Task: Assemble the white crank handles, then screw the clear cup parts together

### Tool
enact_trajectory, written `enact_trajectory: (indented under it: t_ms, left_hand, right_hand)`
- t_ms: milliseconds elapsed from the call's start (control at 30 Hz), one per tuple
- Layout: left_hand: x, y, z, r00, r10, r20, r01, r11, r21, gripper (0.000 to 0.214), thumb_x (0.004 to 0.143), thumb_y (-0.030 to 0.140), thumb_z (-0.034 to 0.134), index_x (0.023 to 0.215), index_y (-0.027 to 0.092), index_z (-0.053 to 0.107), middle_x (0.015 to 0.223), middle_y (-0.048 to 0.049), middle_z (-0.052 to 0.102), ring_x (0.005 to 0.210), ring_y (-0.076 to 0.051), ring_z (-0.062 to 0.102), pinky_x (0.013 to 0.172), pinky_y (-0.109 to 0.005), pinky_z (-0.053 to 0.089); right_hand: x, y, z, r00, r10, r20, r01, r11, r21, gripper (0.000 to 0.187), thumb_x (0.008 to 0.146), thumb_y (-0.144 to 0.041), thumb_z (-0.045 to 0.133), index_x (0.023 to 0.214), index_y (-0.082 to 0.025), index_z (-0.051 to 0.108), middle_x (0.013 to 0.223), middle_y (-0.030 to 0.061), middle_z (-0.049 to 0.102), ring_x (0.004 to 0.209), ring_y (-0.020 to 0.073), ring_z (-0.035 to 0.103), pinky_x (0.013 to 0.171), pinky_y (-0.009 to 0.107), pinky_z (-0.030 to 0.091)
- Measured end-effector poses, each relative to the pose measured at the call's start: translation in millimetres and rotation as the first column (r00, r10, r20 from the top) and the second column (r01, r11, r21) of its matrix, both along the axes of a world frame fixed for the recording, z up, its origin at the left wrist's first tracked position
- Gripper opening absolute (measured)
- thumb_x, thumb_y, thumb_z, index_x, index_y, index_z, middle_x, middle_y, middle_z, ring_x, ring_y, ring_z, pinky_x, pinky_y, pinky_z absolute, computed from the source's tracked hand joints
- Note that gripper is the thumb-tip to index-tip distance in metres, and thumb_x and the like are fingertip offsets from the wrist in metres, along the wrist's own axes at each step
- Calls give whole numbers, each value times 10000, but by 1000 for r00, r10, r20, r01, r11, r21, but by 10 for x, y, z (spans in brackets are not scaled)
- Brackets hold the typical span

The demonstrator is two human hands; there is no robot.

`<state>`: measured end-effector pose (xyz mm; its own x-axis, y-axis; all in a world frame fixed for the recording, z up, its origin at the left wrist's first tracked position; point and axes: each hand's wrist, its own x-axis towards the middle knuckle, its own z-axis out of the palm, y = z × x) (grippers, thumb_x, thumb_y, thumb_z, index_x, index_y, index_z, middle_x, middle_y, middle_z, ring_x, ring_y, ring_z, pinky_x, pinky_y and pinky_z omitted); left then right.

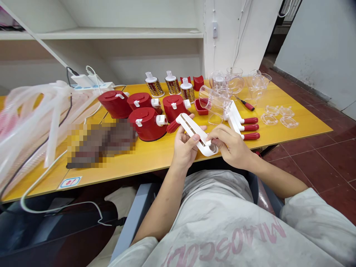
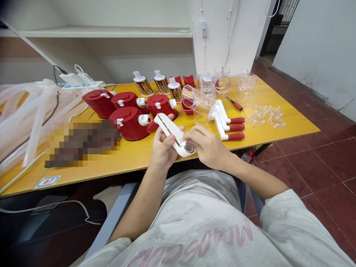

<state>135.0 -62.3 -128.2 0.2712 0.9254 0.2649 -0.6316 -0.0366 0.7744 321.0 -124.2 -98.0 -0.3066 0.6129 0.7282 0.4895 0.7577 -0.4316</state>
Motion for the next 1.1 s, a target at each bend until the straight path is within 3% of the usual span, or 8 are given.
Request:
enact_trajectory:
  t_ms: [167,367,633,867,1100]
  left_hand:
    - [5,8,-23,1000,-6,21,6,1000,14,1210,679,460,1147,1697,252,528,1064,-78,907,879,-256,895,921,-338,731]
    - [10,40,-57,998,9,56,-11,999,31,1004,710,438,1137,1556,225,639,1056,-64,909,814,-213,885,913,-305,730]
    - [5,41,-83,998,-5,56,2,998,58,1017,724,443,1132,1580,269,609,1090,-49,906,897,-253,907,967,-363,742]
    - [-7,63,-139,998,-5,60,-1,994,110,958,771,463,1109,1567,280,609,1132,-65,906,1048,-290,910,1048,-408,733]
    - [-7,79,-187,999,19,26,-22,990,140,972,765,487,1109,1571,294,600,1155,-73,900,1147,-326,893,1065,-443,729]
  right_hand:
    - [16,-8,6,1000,1,18,-1,1000,0,271,1133,-101,517,1190,-238,744,1091,62,695,983,173,698,874,315,610]
    - [12,-5,-4,1000,-5,7,5,999,35,307,1119,-88,549,1244,-243,783,1103,59,712,975,163,713,883,304,630]
    - [53,42,-20,1000,22,-17,-21,999,45,280,1133,-134,605,1257,-252,827,1105,65,729,1041,166,772,902,301,658]
    - [71,78,-43,997,69,-19,-67,993,97,352,1137,-127,594,1332,-280,843,1179,82,780,1107,171,802,960,312,686]
    - [117,84,-42,993,114,-7,-113,991,65,411,1115,-124,640,1420,-322,832,1245,91,809,1171,196,807,995,338,706]
